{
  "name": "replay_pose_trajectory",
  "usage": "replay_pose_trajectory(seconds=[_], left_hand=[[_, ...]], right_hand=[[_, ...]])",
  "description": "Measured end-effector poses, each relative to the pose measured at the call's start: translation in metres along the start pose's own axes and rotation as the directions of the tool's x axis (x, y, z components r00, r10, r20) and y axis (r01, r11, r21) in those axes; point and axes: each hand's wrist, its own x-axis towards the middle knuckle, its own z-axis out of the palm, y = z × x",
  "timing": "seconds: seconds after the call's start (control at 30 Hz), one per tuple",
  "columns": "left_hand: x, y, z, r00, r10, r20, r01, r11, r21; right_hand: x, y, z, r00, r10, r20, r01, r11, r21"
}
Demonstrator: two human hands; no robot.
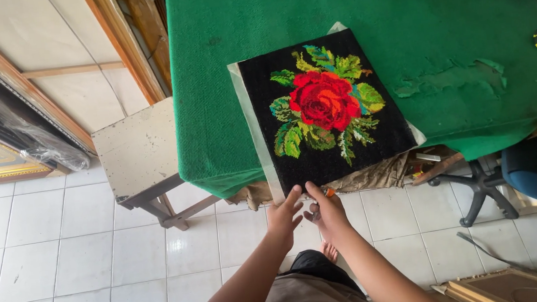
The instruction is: Trimming the excess white borders of a floral artwork using a utility knife on a workshop table.
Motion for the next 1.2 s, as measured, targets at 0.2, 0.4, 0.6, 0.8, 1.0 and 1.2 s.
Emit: replay_pose_trajectory(seconds=[0.2, 0.4, 0.6, 0.8, 1.0, 1.2], left_hand=[[-0.006, 0.000, 0.018, 0.952, -0.226, -0.206, 0.177, 0.956, -0.233], [0.022, -0.020, 0.014, 0.961, -0.102, -0.255, 0.019, 0.952, -0.307], [0.001, -0.009, 0.026, 0.944, -0.054, -0.325, -0.076, 0.924, -0.376], [0.017, -0.010, 0.019, 0.957, 0.019, -0.289, -0.179, 0.823, -0.539], [0.017, -0.014, 0.007, 0.956, 0.047, -0.288, -0.189, 0.853, -0.486], [-0.008, 0.000, 0.017, 0.986, -0.021, -0.163, -0.053, 0.900, -0.433]], right_hand=[[0.006, -0.006, -0.006, 0.997, 0.055, -0.061, -0.053, 0.998, 0.040], [0.010, -0.009, -0.022, 0.992, 0.073, -0.099, -0.071, 0.997, 0.026], [0.024, -0.021, -0.055, 0.991, 0.041, -0.128, -0.041, 0.999, 0.005], [0.047, -0.035, -0.075, 0.999, 0.046, -0.028, -0.045, 0.999, 0.016], [0.074, -0.028, -0.085, 0.995, 0.095, 0.019, -0.093, 0.993, -0.079], [0.065, -0.023, -0.077, 0.967, 0.237, 0.093, -0.217, 0.959, -0.183]])
